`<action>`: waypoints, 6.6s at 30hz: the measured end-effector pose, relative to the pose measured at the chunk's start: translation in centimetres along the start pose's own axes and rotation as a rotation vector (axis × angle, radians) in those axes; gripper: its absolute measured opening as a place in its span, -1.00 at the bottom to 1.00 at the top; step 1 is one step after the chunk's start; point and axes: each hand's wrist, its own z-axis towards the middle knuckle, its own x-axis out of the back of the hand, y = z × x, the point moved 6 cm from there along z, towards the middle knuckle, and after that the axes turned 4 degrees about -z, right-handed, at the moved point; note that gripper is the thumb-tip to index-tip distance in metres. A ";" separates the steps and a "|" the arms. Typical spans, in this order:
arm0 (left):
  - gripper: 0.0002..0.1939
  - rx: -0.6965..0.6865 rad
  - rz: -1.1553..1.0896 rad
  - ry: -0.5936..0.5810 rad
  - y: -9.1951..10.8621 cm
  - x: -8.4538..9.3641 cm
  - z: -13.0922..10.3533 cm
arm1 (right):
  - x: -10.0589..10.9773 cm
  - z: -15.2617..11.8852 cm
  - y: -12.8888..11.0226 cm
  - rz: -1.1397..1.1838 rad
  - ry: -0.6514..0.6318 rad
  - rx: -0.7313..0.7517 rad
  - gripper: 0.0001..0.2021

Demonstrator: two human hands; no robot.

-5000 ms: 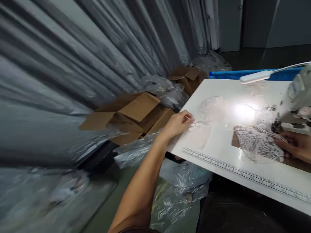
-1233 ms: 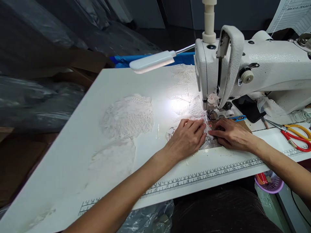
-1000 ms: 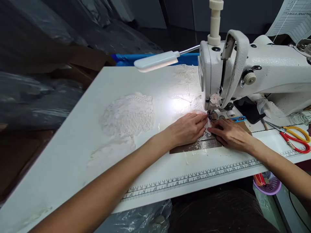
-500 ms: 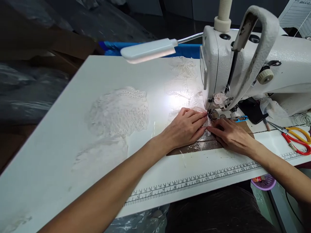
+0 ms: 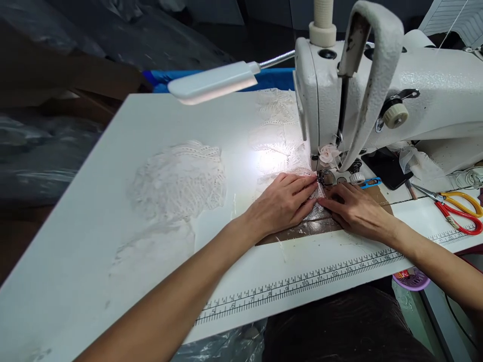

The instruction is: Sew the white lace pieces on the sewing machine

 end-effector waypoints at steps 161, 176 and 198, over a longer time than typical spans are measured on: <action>-0.70 -0.040 -0.177 -0.134 0.4 0.5 0.5 | 3.1 -1.4 7.2 0.316 0.203 -0.239 -0.74; -0.85 0.598 -0.611 0.070 -2.8 -0.6 1.1 | 2.0 -3.5 3.3 0.577 0.113 -0.321 -0.75; -0.62 0.908 -1.134 0.002 -4.6 -2.3 0.4 | 0.3 2.2 2.9 -0.119 -0.221 -0.515 -0.60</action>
